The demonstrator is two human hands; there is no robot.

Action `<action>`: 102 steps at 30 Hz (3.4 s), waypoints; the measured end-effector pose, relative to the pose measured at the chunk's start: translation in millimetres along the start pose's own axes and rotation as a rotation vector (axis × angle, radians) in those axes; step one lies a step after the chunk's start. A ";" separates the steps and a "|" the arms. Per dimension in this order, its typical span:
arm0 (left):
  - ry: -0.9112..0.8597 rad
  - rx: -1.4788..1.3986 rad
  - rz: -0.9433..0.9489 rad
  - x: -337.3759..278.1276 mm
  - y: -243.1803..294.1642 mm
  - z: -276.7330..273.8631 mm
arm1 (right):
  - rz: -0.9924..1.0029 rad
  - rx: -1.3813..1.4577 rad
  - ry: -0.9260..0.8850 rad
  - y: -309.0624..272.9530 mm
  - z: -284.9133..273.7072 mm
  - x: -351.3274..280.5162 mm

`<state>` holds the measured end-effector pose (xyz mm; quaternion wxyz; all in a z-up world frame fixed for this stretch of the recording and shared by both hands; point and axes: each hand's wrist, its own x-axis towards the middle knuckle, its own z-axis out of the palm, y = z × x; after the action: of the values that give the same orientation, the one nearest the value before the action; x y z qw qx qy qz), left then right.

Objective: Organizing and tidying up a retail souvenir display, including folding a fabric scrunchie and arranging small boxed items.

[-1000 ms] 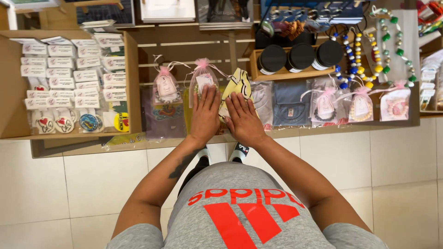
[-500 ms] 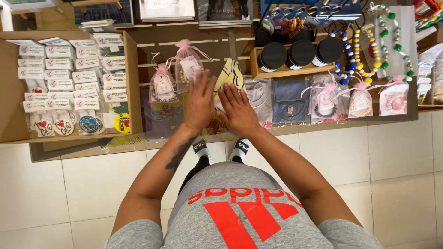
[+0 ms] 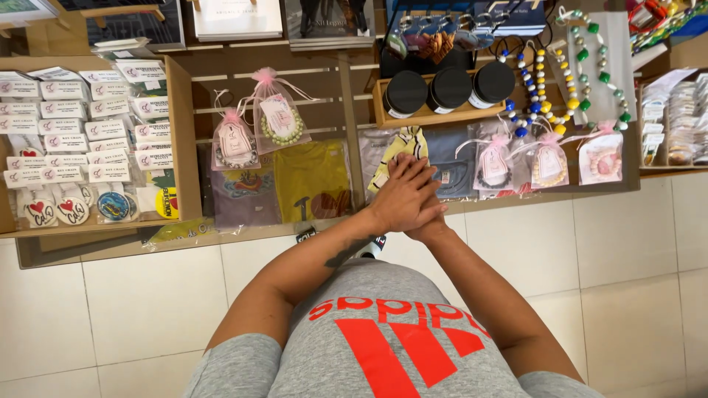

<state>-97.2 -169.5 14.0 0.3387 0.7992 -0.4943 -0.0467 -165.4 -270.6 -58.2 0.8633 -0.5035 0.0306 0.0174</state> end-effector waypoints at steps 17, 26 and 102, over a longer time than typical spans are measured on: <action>0.225 0.053 -0.123 -68.5 -58.6 -62.9 | -0.344 -1.787 -0.347 -22.0 107.9 61.8; 0.242 0.020 -0.148 -54.6 -79.8 -77.8 | -0.339 -1.631 -0.295 -14.8 108.2 86.5; 0.625 -0.263 -0.419 52.1 -68.6 -43.8 | -0.197 -1.496 -0.050 -92.1 -34.4 -15.7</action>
<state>-0.8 -171.3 20.7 0.5553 0.8084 -0.1832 0.0680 -176.6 -345.9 6.0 0.2892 -0.9552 -0.0544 -0.0322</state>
